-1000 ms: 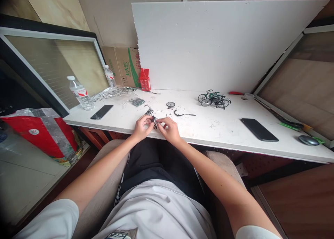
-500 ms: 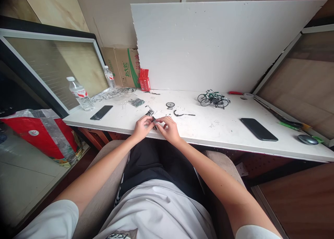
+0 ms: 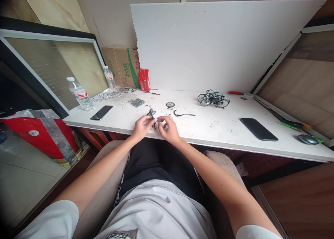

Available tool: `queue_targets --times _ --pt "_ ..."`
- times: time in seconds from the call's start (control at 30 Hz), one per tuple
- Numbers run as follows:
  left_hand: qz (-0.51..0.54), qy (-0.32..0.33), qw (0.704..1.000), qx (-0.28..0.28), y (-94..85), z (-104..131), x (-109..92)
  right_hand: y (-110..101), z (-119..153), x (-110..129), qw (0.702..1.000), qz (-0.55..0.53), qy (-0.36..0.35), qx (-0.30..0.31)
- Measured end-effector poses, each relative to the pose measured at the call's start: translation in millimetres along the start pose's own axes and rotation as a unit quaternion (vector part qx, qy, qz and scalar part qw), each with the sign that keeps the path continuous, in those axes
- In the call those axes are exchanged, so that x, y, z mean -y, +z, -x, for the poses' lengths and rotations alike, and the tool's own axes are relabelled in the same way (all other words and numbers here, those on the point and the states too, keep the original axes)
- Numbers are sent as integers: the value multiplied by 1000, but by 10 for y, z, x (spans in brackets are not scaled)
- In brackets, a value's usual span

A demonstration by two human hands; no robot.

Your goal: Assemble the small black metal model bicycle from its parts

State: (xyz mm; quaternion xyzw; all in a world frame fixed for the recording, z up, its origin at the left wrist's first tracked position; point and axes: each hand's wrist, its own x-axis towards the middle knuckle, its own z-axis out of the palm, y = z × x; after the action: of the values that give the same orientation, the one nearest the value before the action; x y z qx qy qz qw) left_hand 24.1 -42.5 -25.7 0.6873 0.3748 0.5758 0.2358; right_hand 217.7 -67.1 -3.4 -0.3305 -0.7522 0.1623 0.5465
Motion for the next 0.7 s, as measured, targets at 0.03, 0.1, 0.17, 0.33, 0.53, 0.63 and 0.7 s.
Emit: queue_targets --times 0.03,0.1,0.17,0.33,0.53,0.63,0.7 --pt "1 -2 1000 1 0 -1 7 -2 -1 7 1000 8 0 -2" --pt "5 -6 1000 4 0 -3 26 -5 -10 9 1000 24 3 -11" --pt "8 -11 1000 6 0 -4 44 -15 -32 -15 999 41 4 -19" --pt "20 -21 1000 7 -4 -8 51 -195 -167 -214 991 132 17 -9" --pt "21 -32 999 9 -12 -11 32 -684 -304 -573 949 289 123 29" --pt "26 -33 999 10 -12 -12 33 -832 -298 -697 926 349 136 54" --pt "31 -33 999 8 -11 -13 35 -859 -281 -756 920 361 139 67"
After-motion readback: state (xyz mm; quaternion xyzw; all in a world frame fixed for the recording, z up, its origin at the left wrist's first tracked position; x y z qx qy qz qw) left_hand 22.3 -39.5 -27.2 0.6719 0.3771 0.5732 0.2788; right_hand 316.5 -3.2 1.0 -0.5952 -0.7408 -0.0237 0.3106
